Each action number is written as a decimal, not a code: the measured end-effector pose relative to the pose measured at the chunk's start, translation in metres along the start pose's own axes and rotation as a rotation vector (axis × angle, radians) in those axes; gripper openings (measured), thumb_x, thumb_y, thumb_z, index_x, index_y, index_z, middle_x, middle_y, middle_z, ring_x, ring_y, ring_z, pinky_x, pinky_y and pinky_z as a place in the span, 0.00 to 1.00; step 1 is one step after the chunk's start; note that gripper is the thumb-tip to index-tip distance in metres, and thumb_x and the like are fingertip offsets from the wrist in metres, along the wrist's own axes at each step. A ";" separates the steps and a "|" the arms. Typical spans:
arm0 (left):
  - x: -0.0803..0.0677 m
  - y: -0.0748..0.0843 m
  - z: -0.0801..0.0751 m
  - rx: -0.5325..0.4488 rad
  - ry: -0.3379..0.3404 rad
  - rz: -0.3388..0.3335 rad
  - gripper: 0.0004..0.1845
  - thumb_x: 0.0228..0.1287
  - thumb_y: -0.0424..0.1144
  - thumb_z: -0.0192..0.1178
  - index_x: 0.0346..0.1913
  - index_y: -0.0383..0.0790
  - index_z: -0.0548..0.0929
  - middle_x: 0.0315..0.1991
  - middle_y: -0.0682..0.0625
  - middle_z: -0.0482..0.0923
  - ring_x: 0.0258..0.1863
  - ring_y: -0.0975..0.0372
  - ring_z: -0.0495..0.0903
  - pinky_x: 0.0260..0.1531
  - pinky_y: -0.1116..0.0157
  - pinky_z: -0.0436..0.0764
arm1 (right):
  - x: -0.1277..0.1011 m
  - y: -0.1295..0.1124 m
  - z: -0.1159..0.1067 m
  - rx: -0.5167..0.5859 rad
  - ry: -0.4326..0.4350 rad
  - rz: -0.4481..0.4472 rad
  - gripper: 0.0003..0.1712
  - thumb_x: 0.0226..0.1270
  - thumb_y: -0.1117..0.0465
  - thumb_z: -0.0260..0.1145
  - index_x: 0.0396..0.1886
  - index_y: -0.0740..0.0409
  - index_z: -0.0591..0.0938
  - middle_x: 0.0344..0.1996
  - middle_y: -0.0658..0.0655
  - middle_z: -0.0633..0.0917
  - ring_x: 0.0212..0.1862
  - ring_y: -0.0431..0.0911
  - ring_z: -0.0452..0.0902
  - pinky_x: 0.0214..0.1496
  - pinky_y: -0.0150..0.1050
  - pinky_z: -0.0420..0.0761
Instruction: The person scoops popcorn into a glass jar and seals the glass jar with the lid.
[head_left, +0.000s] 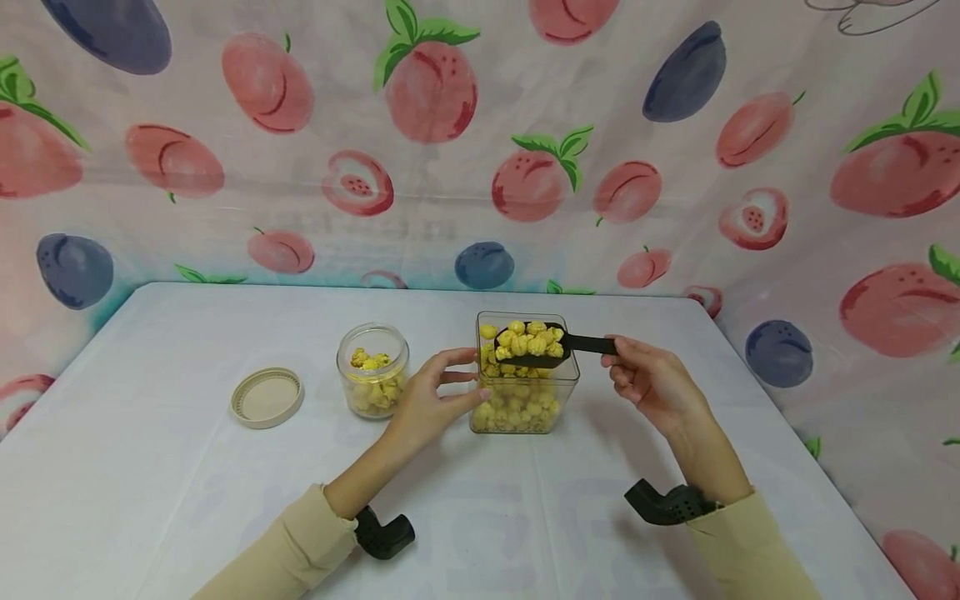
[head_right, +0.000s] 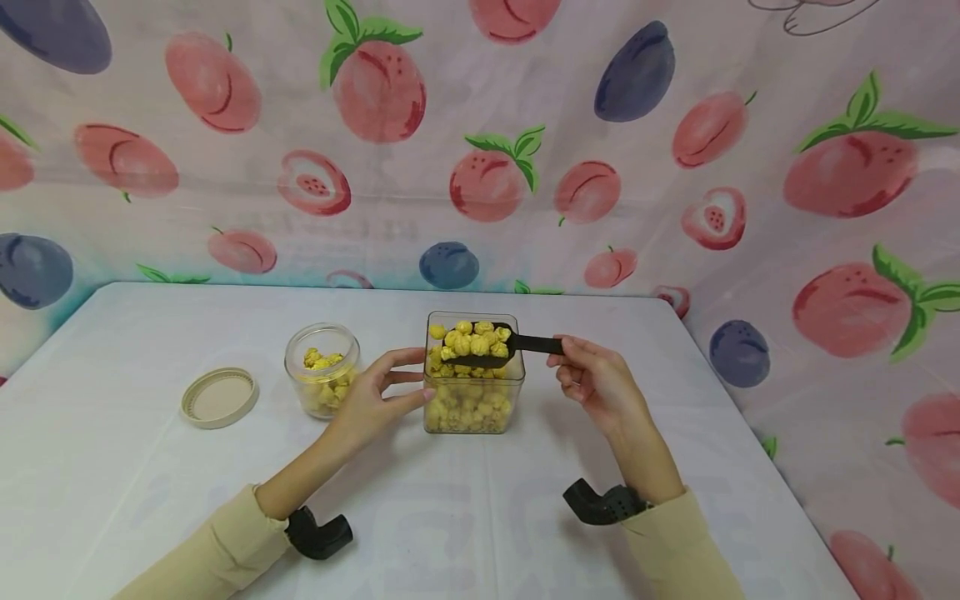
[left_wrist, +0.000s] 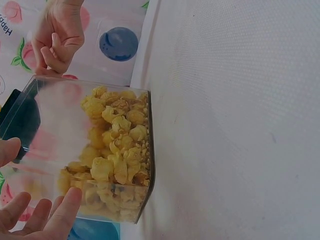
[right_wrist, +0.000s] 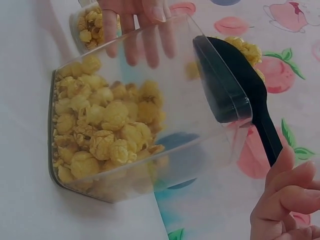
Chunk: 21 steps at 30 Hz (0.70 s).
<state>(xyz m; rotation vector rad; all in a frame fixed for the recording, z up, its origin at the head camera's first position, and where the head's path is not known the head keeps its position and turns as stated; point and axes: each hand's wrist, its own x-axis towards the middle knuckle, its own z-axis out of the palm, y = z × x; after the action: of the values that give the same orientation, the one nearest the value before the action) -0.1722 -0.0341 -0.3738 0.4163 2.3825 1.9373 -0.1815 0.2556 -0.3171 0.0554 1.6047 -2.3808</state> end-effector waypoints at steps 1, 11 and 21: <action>0.000 0.000 0.000 -0.001 -0.002 -0.001 0.28 0.56 0.41 0.66 0.61 0.50 0.72 0.60 0.51 0.71 0.55 0.53 0.76 0.43 0.58 0.82 | -0.001 -0.001 0.000 0.007 -0.007 -0.002 0.11 0.72 0.61 0.52 0.36 0.56 0.81 0.22 0.51 0.85 0.19 0.38 0.70 0.19 0.25 0.69; -0.001 0.000 0.000 -0.003 -0.002 0.008 0.29 0.56 0.43 0.67 0.61 0.49 0.72 0.61 0.51 0.71 0.55 0.55 0.76 0.44 0.58 0.82 | -0.002 -0.004 -0.003 0.077 -0.074 -0.019 0.13 0.73 0.63 0.49 0.37 0.58 0.81 0.23 0.53 0.85 0.20 0.39 0.70 0.19 0.27 0.68; -0.001 0.001 0.001 0.017 0.017 0.012 0.29 0.54 0.43 0.68 0.61 0.51 0.72 0.60 0.53 0.71 0.53 0.56 0.77 0.43 0.59 0.82 | 0.003 -0.008 0.006 0.124 -0.133 -0.034 0.14 0.74 0.64 0.47 0.38 0.60 0.80 0.23 0.54 0.85 0.20 0.40 0.69 0.20 0.27 0.67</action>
<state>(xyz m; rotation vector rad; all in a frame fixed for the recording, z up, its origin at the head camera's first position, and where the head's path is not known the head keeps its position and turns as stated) -0.1705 -0.0333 -0.3736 0.4181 2.4145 1.9341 -0.1855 0.2529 -0.3080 -0.1040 1.4091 -2.4511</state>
